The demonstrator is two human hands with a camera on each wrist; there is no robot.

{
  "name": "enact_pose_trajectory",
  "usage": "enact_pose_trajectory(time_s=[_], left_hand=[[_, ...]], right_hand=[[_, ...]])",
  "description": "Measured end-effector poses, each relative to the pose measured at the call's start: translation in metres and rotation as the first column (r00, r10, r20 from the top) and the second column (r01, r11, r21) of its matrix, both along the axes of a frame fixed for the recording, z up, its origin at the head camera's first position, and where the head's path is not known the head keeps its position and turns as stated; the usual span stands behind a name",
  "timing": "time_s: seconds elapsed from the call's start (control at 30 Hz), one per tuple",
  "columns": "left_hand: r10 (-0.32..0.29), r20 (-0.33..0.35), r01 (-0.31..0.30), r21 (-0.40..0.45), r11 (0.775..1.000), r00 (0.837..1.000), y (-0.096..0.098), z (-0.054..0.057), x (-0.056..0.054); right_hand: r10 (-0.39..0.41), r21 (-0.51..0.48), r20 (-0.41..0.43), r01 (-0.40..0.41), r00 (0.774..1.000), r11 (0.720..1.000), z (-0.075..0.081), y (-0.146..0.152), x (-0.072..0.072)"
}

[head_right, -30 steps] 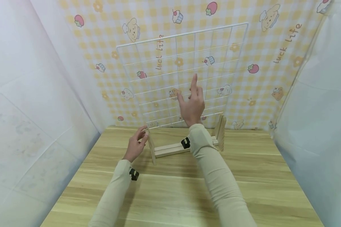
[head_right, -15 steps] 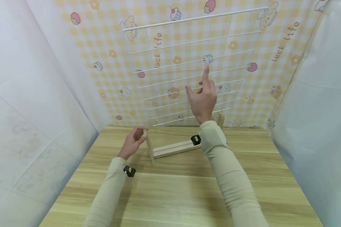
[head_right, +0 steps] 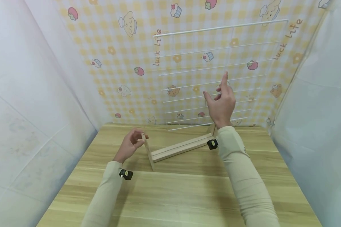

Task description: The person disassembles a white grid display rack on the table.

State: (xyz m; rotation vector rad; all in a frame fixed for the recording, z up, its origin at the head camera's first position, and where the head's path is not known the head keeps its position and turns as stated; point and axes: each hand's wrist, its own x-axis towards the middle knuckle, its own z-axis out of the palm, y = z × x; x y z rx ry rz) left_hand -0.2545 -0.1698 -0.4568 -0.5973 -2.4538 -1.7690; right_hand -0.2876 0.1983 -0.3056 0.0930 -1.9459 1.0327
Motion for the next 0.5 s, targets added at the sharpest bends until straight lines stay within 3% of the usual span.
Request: enact_pose_trajectory(time_s=[0.23,0.5], left_hand=[[0.013,-0.019,-0.013,0.001,1.0,1.0,-0.003,0.0,0.013],[0.064,0.03,-0.063,-0.037,0.997,0.998,-0.002,0.002,0.029]], right_hand=[[-0.03,0.028,0.086,0.028,0.996,0.999,-0.014,0.022,0.005],[-0.064,0.092,0.209,0.046,0.976,0.995,-0.038,0.043,0.014]])
